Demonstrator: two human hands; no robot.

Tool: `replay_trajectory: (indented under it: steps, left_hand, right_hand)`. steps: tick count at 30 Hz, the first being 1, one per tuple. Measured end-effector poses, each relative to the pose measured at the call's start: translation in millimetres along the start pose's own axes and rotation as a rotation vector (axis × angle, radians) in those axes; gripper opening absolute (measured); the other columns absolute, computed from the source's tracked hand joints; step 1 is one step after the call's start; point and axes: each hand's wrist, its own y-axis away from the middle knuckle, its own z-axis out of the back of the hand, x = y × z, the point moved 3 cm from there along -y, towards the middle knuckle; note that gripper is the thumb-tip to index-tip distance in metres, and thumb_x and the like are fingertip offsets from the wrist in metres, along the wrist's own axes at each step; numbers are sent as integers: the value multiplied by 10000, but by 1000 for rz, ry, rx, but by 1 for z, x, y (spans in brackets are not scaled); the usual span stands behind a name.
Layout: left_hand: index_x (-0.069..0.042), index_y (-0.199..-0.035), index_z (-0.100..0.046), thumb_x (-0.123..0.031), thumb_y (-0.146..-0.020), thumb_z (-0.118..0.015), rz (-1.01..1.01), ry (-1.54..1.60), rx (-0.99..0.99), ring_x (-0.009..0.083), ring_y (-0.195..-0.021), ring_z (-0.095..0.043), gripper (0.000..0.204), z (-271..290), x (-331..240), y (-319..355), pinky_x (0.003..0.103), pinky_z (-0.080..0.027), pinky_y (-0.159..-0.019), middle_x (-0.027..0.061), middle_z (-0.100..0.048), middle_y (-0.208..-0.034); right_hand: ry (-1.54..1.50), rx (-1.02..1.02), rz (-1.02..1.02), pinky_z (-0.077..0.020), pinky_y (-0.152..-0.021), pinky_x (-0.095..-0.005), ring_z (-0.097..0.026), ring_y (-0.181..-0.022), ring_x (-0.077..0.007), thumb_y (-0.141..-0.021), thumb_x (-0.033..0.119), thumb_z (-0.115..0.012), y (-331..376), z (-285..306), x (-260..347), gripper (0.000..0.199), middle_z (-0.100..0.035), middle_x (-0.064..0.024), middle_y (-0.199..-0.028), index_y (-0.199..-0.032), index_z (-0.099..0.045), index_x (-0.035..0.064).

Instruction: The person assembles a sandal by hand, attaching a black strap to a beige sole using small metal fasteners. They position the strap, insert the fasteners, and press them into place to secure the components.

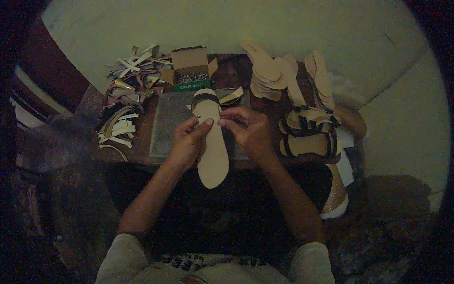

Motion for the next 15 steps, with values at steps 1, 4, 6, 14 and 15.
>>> replay_trajectory:
  steps: [1, 4, 6, 14, 15]
  left_hand:
    - [-62, -904, -643, -219, -903, -703, 4, -23, 4, 26, -479, -462, 168, 5, 4, -2, 204, -346, -422, -43, -574, -659]
    - [-58, -925, -650, -220, -903, -704, 26, -74, -5, 37, -509, -500, 172, -5, -8, 6, 207, -382, -444, -23, -606, -696]
    - [-54, -941, -654, -220, -900, -707, 42, -82, -4, 45, -534, -526, 179, -12, -17, 12, 210, -405, -463, -10, -626, -725]
    - [-35, -986, -657, -191, -888, -715, 14, -68, 4, 60, -624, -573, 194, -8, -8, 9, 230, -449, -545, 7, -648, -779]
    - [-33, -988, -656, -183, -889, -712, 12, -93, -6, 59, -621, -569, 189, -11, -13, 11, 230, -444, -540, 7, -647, -778]
  right_hand:
    - [3, -2, -4, -538, -816, -321, -688, -880, -175, -809, 92, -746, 0, 0, 1, 150, -718, -106, -961, -923, -704, 5]
    - [38, -13, 72, -538, -802, -310, -688, -866, -172, -801, 87, -751, 0, 3, -1, 161, -717, -106, -946, -934, -705, 10]
    - [105, -20, 152, -537, -788, -305, -688, -850, -175, -801, 86, -751, -1, 6, -3, 151, -716, -104, -932, -925, -705, 14]
    - [105, -5, 170, -513, -792, -276, -638, -873, -139, -824, 6, -709, -1, 1, 0, 107, -649, -75, -957, -917, -655, 8]
    - [90, -9, 188, -510, -796, -277, -632, -887, -141, -827, 2, -704, 0, 2, -3, 106, -639, -77, -982, -919, -652, 8]
